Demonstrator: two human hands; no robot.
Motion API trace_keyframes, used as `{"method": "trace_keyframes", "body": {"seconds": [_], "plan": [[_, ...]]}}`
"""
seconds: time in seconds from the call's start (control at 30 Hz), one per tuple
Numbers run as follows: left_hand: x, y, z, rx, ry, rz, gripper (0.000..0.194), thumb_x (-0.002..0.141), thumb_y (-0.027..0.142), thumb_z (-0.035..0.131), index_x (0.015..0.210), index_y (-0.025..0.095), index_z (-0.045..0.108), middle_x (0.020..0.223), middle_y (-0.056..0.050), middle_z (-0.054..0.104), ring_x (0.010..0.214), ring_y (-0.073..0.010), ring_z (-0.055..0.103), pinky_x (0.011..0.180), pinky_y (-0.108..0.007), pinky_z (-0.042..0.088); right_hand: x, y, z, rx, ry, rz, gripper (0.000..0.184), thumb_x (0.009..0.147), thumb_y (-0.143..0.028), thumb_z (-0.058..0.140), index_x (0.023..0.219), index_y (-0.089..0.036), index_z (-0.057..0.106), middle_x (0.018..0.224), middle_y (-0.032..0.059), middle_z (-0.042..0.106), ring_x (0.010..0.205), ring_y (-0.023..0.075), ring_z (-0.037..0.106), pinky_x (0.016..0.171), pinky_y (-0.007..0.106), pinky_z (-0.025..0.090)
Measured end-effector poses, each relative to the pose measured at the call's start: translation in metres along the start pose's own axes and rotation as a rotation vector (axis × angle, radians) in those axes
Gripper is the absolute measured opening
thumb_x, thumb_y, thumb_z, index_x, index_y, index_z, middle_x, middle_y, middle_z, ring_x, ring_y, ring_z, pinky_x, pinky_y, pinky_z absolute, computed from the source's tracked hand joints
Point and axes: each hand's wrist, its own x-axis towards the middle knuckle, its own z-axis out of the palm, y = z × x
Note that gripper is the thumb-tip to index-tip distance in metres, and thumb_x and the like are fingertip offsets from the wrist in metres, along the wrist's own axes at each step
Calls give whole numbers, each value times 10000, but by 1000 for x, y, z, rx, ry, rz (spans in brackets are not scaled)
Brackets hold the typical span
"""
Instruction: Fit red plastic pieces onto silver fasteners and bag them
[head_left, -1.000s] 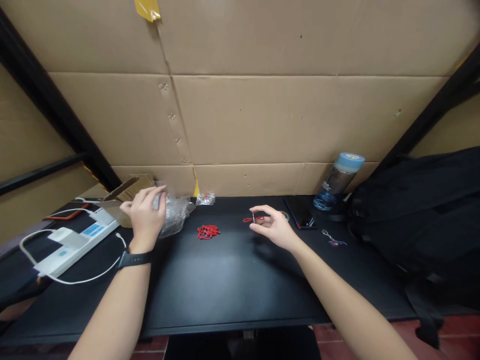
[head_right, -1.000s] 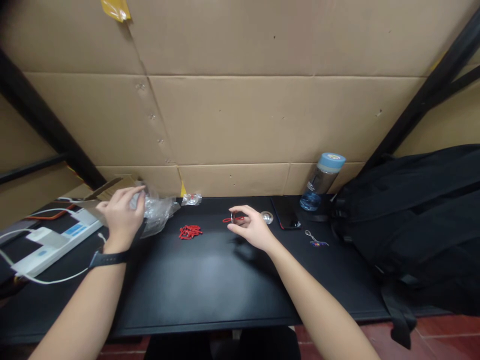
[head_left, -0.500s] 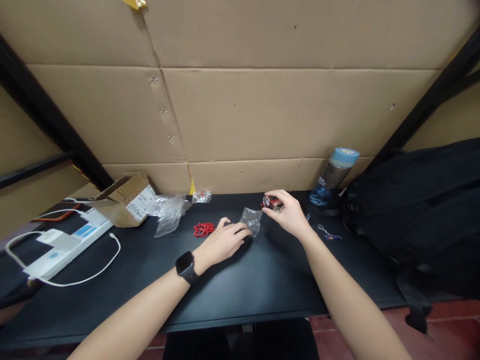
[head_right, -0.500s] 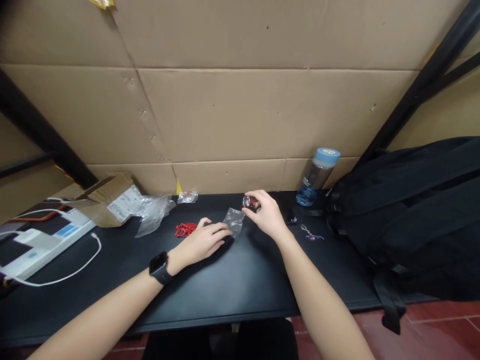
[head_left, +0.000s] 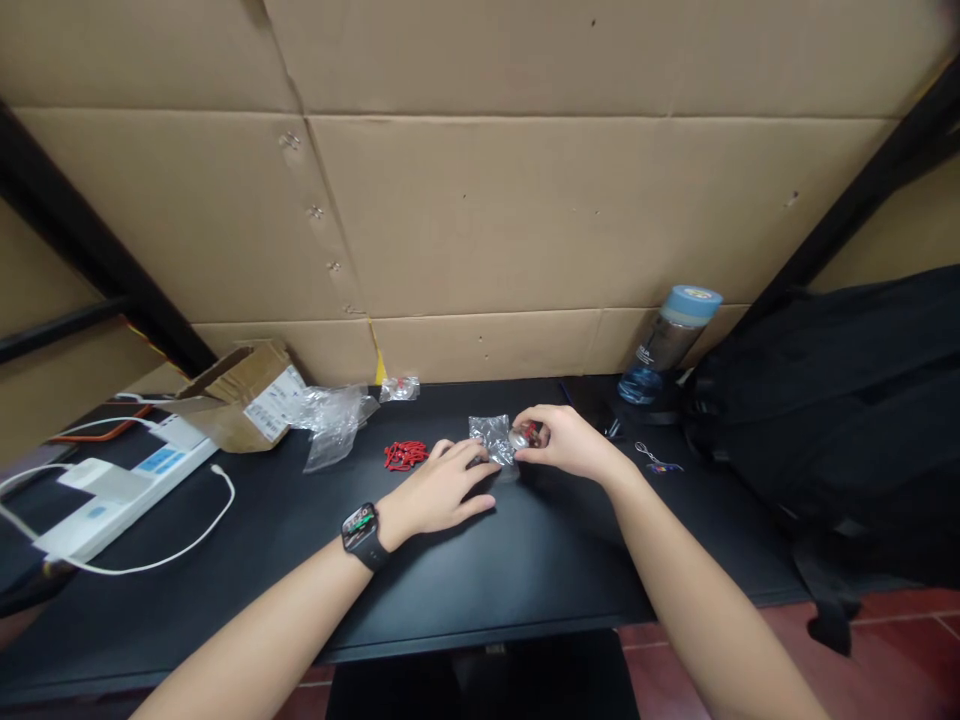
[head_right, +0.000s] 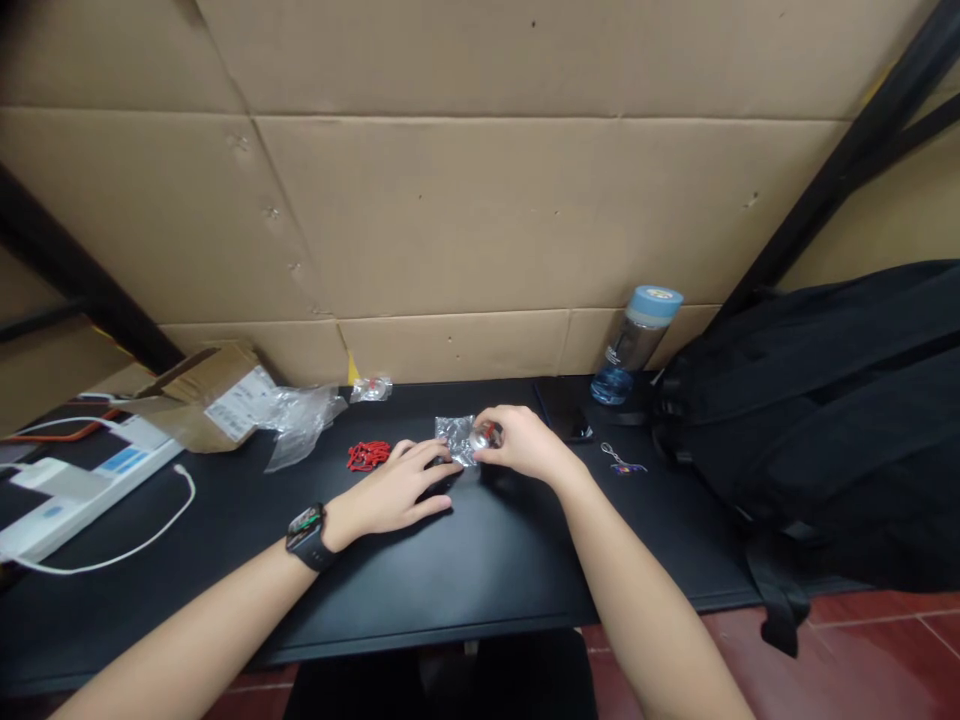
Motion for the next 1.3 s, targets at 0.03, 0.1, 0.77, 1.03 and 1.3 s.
{"method": "trace_keyframes", "body": {"seconds": [0.03, 0.1, 0.77, 1.03, 1.3], "plan": [[0, 0, 0, -5, -6, 0, 463, 990, 485, 515, 1406, 282, 526, 1348, -114, 571, 1320, -291, 485, 1062, -456, 359, 0, -1, 1, -20, -25, 4, 300, 722, -331, 834, 979, -226, 719, 882, 13, 725, 690, 148, 625, 680, 252, 450], [0, 1, -1, -16, -18, -6, 477, 998, 491, 495, 1426, 281, 502, 1353, -119, 566, 1279, -279, 522, 1046, -446, 368, 0, -2, 2, -72, -59, -2, 265, 711, -340, 838, 921, -224, 726, 844, 12, 725, 720, 165, 642, 715, 264, 448], [-4, 5, -2, 30, -96, -54, 472, 1008, 499, 454, 1473, 415, 465, 1591, -72, 382, 1455, -376, 321, 1056, -588, 395, 5, 7, 30, -197, -148, -8, 333, 685, -378, 890, 924, -187, 758, 904, 74, 717, 815, 218, 667, 736, 278, 461], [-6, 3, -3, -11, -128, -63, 467, 1023, 489, 420, 1486, 426, 440, 1633, -36, 323, 1493, -375, 266, 1071, -605, 382, 5, 9, 26, 51, -182, -4, 327, 769, -76, 734, 1069, -207, 726, 958, 40, 720, 735, 148, 668, 707, 237, 484], [-8, 2, -4, -18, -76, -34, 436, 1016, 457, 464, 1448, 415, 504, 1633, -35, 325, 1483, -356, 293, 1093, -558, 374, 11, 6, 43, -168, -24, 132, 310, 736, -311, 845, 999, -231, 703, 777, -4, 715, 734, 177, 665, 653, 248, 416]]}}
